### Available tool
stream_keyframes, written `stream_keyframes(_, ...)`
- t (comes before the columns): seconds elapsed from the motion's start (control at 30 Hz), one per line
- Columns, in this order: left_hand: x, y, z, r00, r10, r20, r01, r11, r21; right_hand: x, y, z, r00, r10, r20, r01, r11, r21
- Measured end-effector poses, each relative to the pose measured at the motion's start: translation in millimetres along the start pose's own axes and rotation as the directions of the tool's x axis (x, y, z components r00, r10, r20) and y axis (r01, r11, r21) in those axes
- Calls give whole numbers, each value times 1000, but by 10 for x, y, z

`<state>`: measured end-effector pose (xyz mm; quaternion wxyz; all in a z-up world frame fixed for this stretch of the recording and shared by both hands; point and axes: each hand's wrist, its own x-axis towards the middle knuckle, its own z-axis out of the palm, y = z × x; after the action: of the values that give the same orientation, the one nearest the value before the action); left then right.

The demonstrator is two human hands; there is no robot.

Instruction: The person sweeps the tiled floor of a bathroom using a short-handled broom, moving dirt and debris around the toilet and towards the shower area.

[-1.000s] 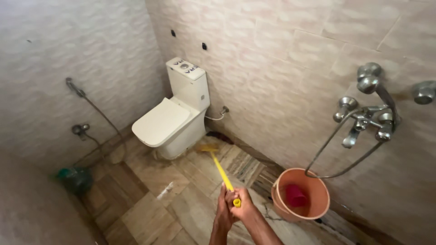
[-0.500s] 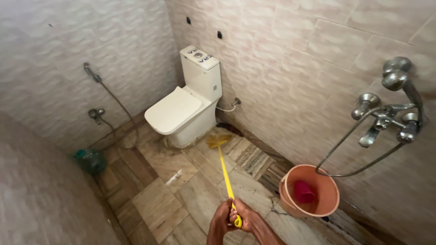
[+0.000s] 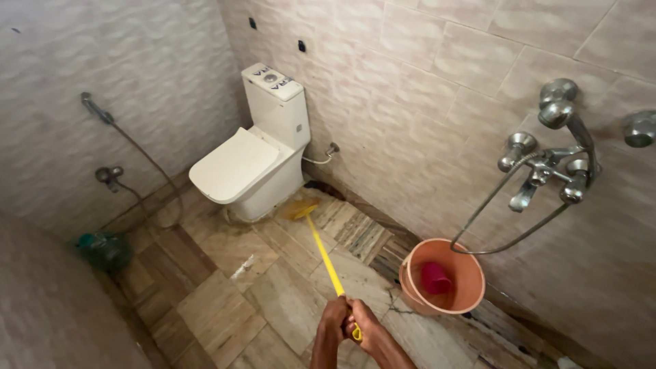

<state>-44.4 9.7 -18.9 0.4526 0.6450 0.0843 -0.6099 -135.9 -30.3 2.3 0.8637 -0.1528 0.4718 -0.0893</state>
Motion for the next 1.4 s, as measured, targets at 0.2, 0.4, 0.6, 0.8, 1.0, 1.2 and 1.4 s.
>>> stream_keyframes(0.2, 53, 29, -36, 995, 52, 89, -63, 990, 130, -38, 122, 54, 998, -43, -55, 34, 989, -146)
stream_keyframes(0.4, -102, -76, -376, 991, 121, 50, -121, 993, -3, 37, 224, 232, 990, 130, 47, -118, 971, -206)
stream_keyframes(0.6, -167, 57, -498, 989, 99, -108, -96, 995, 35, 194, 288, 326, 987, 134, 88, -114, 973, -200)
stream_keyframes(0.8, -83, 131, -227, 991, 90, -95, -80, 991, 107, 131, 111, 106, 987, 96, 125, -108, 990, 86)
stream_keyframes(1.0, 13, 307, 17, 994, 97, 43, -105, 963, 250, 88, 21, 84, 998, -1, 59, -15, 965, 263)
stream_keyframes(1.2, -62, 221, -131, 993, 56, 103, -85, 951, 296, 118, 116, 118, 995, 8, -100, 9, 985, 173)
stream_keyframes(1.4, -240, -86, -495, 985, 104, 137, -118, 988, 103, 122, 458, 239, 987, 155, 35, -157, 985, 69)
